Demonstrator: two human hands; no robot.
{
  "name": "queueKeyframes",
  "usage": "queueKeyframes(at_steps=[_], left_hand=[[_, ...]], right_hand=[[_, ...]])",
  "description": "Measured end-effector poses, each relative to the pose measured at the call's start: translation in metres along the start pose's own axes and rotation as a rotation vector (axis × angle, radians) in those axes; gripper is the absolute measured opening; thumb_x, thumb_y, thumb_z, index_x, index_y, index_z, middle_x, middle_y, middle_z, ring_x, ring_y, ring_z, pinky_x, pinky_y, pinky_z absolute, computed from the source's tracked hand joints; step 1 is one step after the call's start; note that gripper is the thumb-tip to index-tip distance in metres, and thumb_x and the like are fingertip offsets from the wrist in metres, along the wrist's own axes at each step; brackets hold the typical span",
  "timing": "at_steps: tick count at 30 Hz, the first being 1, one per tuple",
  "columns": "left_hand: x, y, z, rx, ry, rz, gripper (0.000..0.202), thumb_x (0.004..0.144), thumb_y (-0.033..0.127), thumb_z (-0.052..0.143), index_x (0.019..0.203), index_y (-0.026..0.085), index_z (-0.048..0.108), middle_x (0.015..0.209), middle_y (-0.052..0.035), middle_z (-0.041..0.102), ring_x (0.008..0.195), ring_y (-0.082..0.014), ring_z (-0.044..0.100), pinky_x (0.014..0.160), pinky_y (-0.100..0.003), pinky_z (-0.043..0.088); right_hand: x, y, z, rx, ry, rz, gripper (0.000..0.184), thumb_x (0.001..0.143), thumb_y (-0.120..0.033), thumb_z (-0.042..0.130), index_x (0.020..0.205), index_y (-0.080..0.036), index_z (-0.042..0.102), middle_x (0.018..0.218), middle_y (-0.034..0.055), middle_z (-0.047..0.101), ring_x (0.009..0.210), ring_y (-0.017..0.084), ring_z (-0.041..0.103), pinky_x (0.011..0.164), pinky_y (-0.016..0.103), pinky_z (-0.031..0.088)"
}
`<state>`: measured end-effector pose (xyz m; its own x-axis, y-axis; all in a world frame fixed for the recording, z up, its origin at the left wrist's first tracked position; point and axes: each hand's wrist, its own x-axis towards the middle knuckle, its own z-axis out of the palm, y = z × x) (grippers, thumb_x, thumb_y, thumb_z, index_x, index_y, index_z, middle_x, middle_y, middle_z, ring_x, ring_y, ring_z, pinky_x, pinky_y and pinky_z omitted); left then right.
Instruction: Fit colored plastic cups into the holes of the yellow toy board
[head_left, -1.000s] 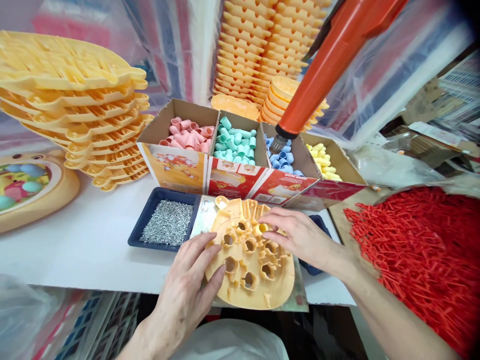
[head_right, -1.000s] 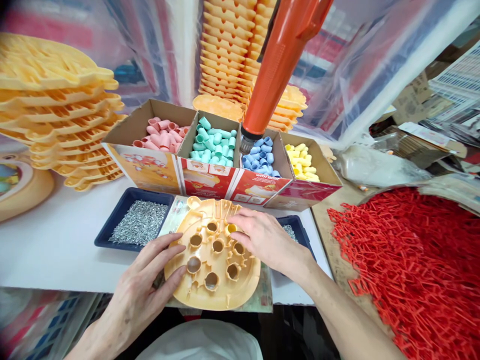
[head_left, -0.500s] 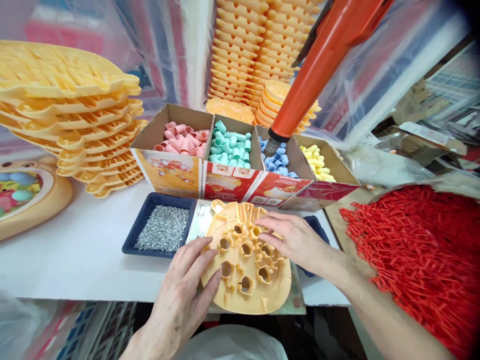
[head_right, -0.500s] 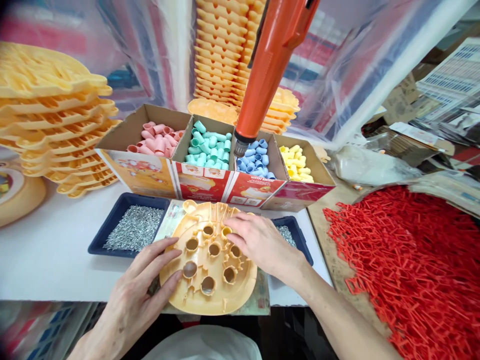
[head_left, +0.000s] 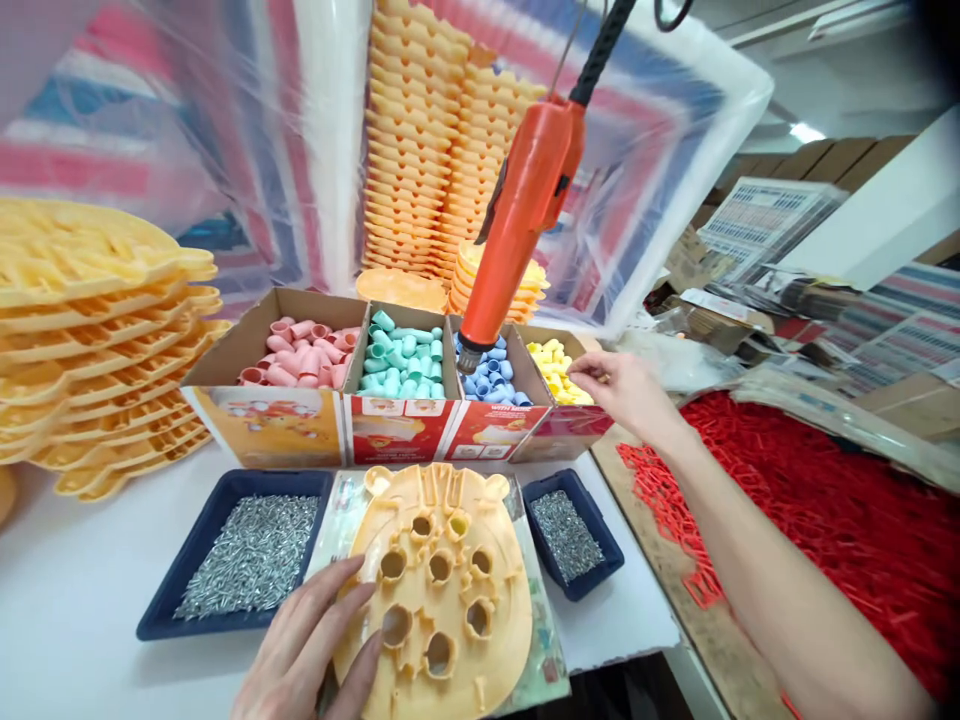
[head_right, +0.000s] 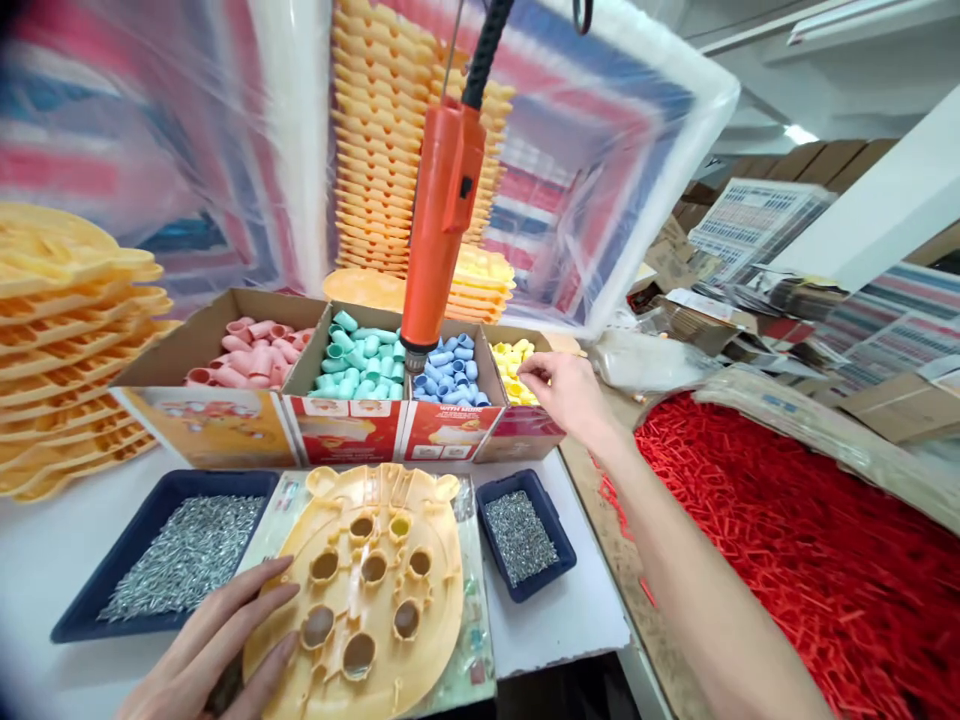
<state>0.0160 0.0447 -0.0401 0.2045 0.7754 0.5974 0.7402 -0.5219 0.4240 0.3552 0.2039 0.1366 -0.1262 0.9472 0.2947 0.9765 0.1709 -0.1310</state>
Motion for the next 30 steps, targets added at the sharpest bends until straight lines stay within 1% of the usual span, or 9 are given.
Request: queueKeyframes(at_steps=[4,8,12,16,18,20,22,25,30], left_hand=[[0.002,0.004,-0.006,0.020,-0.019,-0.024,0.029,0.086,0.040,0.051,0.109,0.023,0.058,0.123,-0.0092,0.056,0.104,-0.0244,0.061,0.085,-0.035,0.056],[0.010,0.018,-0.022,0.030,-0.103,-0.089,0.027,0.087,0.034,0.052,0.110,0.022,0.056,0.124,-0.0106,0.054,0.103,-0.0233,0.061,0.087,-0.035,0.055],[0.014,0.027,-0.028,0.000,-0.097,-0.142,0.022,0.088,0.031,0.051,0.107,0.020,0.057,0.121,-0.0102,0.055,0.104,-0.0232,0.060,0.087,-0.037,0.054],[0.016,0.027,-0.032,-0.020,-0.059,-0.159,0.022,0.087,0.024,0.053,0.108,0.020,0.056,0.120,-0.0087,0.055,0.107,-0.0214,0.057,0.090,-0.036,0.051],[0.019,0.029,-0.034,-0.057,-0.040,-0.170,0.022,0.086,0.020,0.055,0.108,0.020,0.056,0.116,-0.0074,0.057,0.106,-0.0194,0.057,0.091,-0.034,0.049],[0.025,0.033,-0.035,-0.114,-0.039,-0.161,0.021,0.085,0.018,0.055,0.106,0.020,0.057,0.112,-0.0068,0.059,0.105,-0.0178,0.057,0.092,-0.032,0.048],[0.031,0.036,-0.034,-0.164,-0.045,-0.141,0.020,0.085,0.016,0.055,0.105,0.019,0.056,0.111,-0.0070,0.060,0.106,-0.0175,0.056,0.092,-0.032,0.047],[0.036,0.039,-0.032,-0.200,-0.041,-0.123,0.019,0.085,0.015,0.055,0.104,0.018,0.057,0.110,-0.0075,0.060,0.107,-0.0182,0.055,0.092,-0.033,0.047],[0.028,0.037,-0.031,-0.197,-0.051,-0.149,0.020,0.085,0.014,0.055,0.105,0.018,0.057,0.111,-0.0078,0.059,0.108,-0.0190,0.054,0.093,-0.035,0.046]], right_hand=[[0.041,0.035,0.026,-0.064,-0.129,0.027,0.020,0.074,-0.017,0.061,0.091,-0.016,0.071,0.088,0.0079,0.071,0.081,0.020,0.066,0.075,0.029,0.048],[0.050,0.043,0.051,-0.099,-0.208,0.066,0.022,0.070,-0.009,0.058,0.087,-0.013,0.072,0.085,0.0134,0.071,0.083,0.023,0.065,0.076,0.032,0.048],[0.052,0.041,0.043,-0.093,-0.182,0.110,0.020,0.072,-0.005,0.055,0.086,-0.007,0.069,0.091,0.0173,0.069,0.090,0.023,0.063,0.084,0.038,0.046],[0.028,0.011,0.009,-0.004,0.000,0.121,0.030,0.083,-0.011,0.041,0.099,0.001,0.063,0.099,0.0230,0.065,0.097,0.022,0.061,0.087,0.036,0.042],[-0.003,-0.016,0.001,0.122,0.033,0.092,0.033,0.086,-0.016,0.039,0.109,-0.002,0.058,0.097,0.0191,0.066,0.082,0.015,0.065,0.076,0.028,0.048],[-0.040,-0.047,0.005,0.477,-0.126,-0.010,0.022,0.083,-0.019,0.050,0.099,-0.009,0.062,0.084,0.0108,0.069,0.065,0.012,0.064,0.062,0.024,0.051],[-0.072,-0.074,0.018,0.695,-0.292,-0.123,0.018,0.081,-0.016,0.052,0.092,-0.016,0.066,0.085,0.0048,0.069,0.071,0.014,0.065,0.064,0.024,0.053],[-0.099,-0.098,0.038,0.699,-0.382,-0.195,0.025,0.081,-0.011,0.048,0.091,-0.020,0.069,0.093,0.0020,0.068,0.079,0.014,0.064,0.069,0.024,0.052],[-0.103,-0.105,0.047,0.742,-0.530,-0.211,0.027,0.081,-0.017,0.052,0.103,-0.020,0.067,0.103,0.0043,0.065,0.078,0.013,0.064,0.068,0.024,0.054]])
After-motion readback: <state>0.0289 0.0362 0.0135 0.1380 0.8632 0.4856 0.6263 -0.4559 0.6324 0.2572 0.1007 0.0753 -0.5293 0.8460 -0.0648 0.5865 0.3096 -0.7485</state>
